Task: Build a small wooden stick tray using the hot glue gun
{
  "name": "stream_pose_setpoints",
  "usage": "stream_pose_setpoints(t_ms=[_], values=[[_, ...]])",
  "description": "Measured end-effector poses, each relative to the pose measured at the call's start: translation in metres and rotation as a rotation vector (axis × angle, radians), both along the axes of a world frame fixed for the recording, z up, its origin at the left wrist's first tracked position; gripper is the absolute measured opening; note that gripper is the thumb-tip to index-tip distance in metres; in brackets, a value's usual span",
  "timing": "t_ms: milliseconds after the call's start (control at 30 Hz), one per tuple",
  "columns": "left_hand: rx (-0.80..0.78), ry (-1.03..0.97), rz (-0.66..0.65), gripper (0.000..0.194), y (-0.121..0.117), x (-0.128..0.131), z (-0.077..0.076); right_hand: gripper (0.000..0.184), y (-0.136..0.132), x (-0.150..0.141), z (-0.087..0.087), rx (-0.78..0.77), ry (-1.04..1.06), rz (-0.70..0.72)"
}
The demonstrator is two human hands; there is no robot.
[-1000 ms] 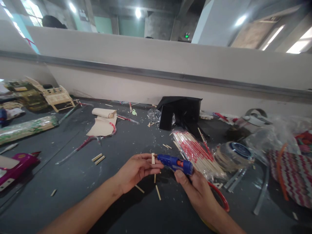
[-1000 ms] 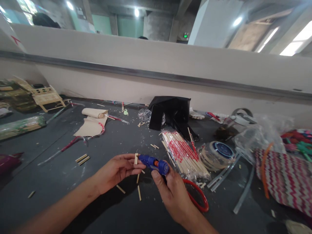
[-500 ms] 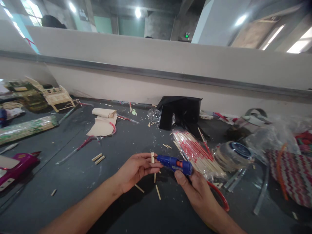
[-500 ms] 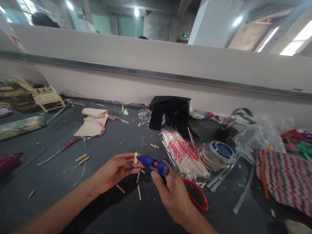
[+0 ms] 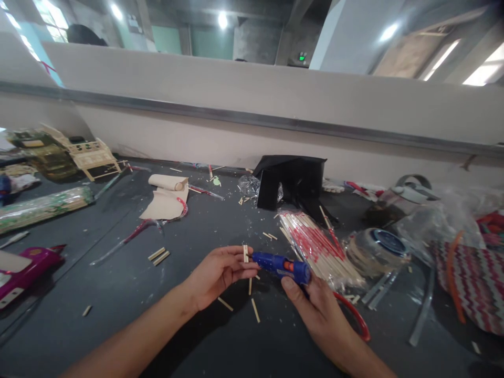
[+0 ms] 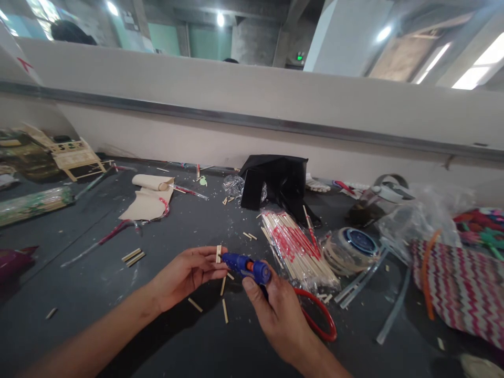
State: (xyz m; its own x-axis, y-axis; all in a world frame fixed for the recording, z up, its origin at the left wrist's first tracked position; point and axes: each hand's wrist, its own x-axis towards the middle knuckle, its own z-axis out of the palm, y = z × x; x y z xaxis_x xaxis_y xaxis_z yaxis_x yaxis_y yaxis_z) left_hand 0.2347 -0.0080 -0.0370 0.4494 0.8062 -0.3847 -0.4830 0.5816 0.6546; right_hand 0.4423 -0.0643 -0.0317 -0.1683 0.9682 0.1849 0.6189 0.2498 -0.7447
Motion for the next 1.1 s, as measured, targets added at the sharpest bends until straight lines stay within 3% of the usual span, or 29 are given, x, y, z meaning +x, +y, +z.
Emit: stream_pose_setpoints(t_ms=[300,1100], values=[[0.005,-0.001,-0.006,0.036,0.001,0.000,0.000,0.030,0.000,0.000,0.007,0.020,-0.033,0.061],[0.007,0.009,-0.002,0.039,0.003,-0.003,-0.001,0.030,-0.002,-0.003,0.011,-0.005,-0.041,0.061]])
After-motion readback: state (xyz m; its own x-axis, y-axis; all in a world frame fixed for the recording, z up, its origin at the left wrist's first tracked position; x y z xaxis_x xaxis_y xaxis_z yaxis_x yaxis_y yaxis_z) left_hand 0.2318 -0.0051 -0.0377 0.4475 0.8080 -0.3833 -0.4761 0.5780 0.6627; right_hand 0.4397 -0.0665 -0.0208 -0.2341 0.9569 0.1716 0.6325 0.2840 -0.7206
